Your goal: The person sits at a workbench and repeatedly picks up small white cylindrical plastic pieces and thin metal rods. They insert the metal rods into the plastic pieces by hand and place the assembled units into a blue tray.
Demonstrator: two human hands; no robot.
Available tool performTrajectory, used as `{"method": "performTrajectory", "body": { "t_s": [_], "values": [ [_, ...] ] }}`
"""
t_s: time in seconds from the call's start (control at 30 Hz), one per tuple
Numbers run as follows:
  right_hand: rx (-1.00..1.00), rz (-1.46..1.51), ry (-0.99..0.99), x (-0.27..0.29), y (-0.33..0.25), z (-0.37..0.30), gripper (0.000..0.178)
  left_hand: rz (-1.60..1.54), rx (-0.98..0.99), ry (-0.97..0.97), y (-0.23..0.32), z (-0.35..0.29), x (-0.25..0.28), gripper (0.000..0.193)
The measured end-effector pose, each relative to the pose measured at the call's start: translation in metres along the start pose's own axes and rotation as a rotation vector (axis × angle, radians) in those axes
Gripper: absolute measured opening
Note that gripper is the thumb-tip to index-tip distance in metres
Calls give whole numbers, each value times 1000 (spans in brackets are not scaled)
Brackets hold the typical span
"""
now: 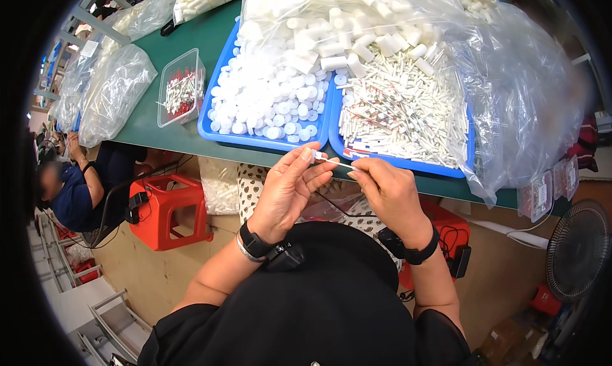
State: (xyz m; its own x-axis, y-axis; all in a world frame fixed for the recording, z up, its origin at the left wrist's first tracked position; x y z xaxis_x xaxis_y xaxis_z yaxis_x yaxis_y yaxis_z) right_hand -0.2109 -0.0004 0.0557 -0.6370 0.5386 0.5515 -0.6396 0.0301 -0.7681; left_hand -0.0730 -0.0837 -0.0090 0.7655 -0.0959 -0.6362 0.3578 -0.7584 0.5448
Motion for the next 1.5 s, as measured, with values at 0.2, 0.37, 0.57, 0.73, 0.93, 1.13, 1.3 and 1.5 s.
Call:
{"method": "performTrajectory", "body": {
  "t_s": [0.2,0.37,0.57,0.73,0.93,1.13,1.3,1.5],
  "values": [
    [220,-53,19,1,-19,6,13,108,-25,-27,-7,0,-1,34],
    [-442,459,-164,-23,16,-2,12,167,12,-72,-17,-6,-8,38],
    [-370,406,-240,-29,-2,8,16,253,-17,-78,-12,-6,-3,37],
    [-4,-75,30,6,-7,82,18,218,-99,-60,-6,-3,-1,37],
    [178,-540,92,-11,48,168,20,140,31,-116,-19,-4,-7,39],
    [189,-605,177,-7,56,172,28,172,57,-100,-16,-5,-1,40],
    [-83,-211,78,22,11,129,22,121,-73,-111,5,-4,1,38],
    [-185,122,-125,-7,-10,25,22,136,-245,-166,15,-10,-17,33]
  ]
}}
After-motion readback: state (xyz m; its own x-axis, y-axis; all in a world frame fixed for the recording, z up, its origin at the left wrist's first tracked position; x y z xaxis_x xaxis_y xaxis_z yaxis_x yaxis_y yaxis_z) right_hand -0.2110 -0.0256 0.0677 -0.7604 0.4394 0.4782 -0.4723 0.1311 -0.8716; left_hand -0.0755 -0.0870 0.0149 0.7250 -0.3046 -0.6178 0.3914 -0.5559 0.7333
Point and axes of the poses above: each hand's wrist, its own z-axis towards the middle knuckle, its own x-axis out of the back of the hand, y = z × x, the point moved 8 cm from there along z, towards the middle knuckle, and after that the axes turned 11 degrees about y, right-handed, at the moved point
